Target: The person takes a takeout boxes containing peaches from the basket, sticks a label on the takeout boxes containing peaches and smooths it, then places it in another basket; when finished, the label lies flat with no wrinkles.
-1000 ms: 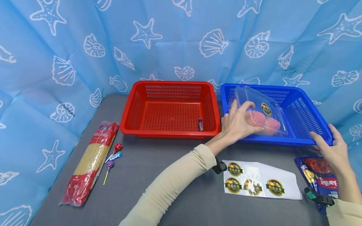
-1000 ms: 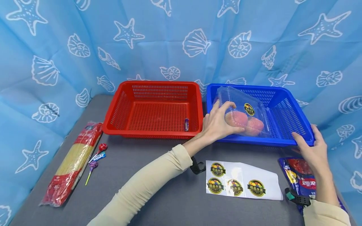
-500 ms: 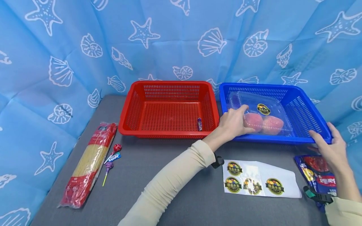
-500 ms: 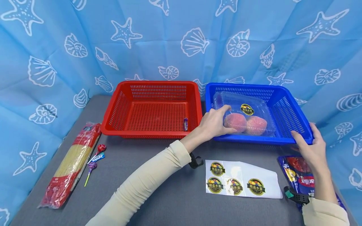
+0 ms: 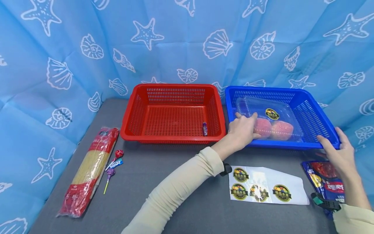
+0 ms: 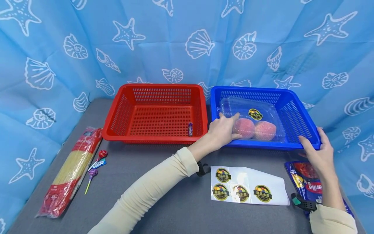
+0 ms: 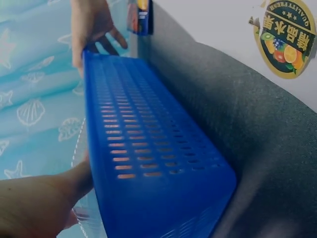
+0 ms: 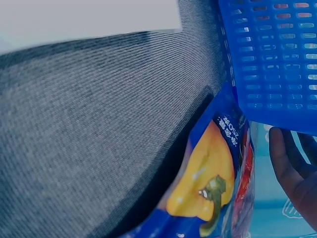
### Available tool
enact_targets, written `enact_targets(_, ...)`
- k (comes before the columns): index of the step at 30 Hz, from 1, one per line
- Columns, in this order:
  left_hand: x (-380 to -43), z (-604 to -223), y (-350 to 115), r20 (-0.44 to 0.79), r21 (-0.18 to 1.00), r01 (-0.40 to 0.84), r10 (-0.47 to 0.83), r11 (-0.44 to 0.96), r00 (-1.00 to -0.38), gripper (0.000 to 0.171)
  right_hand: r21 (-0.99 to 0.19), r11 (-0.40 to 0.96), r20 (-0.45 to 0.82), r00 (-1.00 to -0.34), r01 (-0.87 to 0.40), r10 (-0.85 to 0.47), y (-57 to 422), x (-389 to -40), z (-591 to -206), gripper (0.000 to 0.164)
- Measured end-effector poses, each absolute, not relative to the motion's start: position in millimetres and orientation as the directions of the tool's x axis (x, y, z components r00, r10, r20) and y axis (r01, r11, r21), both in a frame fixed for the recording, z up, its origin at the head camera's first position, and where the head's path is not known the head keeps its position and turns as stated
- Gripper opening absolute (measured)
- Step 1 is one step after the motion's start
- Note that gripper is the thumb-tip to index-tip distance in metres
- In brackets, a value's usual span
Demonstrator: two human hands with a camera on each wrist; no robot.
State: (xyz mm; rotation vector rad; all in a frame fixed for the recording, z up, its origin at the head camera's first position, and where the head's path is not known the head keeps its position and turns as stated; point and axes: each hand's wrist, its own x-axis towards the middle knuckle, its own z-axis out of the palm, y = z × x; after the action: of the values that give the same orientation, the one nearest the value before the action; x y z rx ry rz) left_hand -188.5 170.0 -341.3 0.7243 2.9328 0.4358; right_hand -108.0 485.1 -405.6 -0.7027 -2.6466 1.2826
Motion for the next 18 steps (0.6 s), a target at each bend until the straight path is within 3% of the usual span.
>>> enact_targets(7,-184,-343,166,0.071,0.251,0.512,0.512,0.821,-0.856,0.046,-0.773,0.523,-0.100,-0.883,0.359,0.458,481,-108,-402,0.080)
enact_targets(11,-181,-343,150,0.093,0.265,0.596,0.595,0.758,-0.798,0.031,-0.749,0.551,-0.091,-0.880,0.369,0.466,484,-105,-400,0.081)
enact_targets(15,-173,-347,117,0.177,0.235,0.682,0.660,0.692,-0.730,0.037,-0.659,0.638,-0.020,-0.857,0.398,0.514,481,-98,-399,0.076)
enact_targets(18,-163,-350,81,0.237,0.241,0.700,0.659,0.672,-0.714,0.043,-0.582,0.701,0.050,-0.842,0.413,0.537,473,-93,-396,0.070)
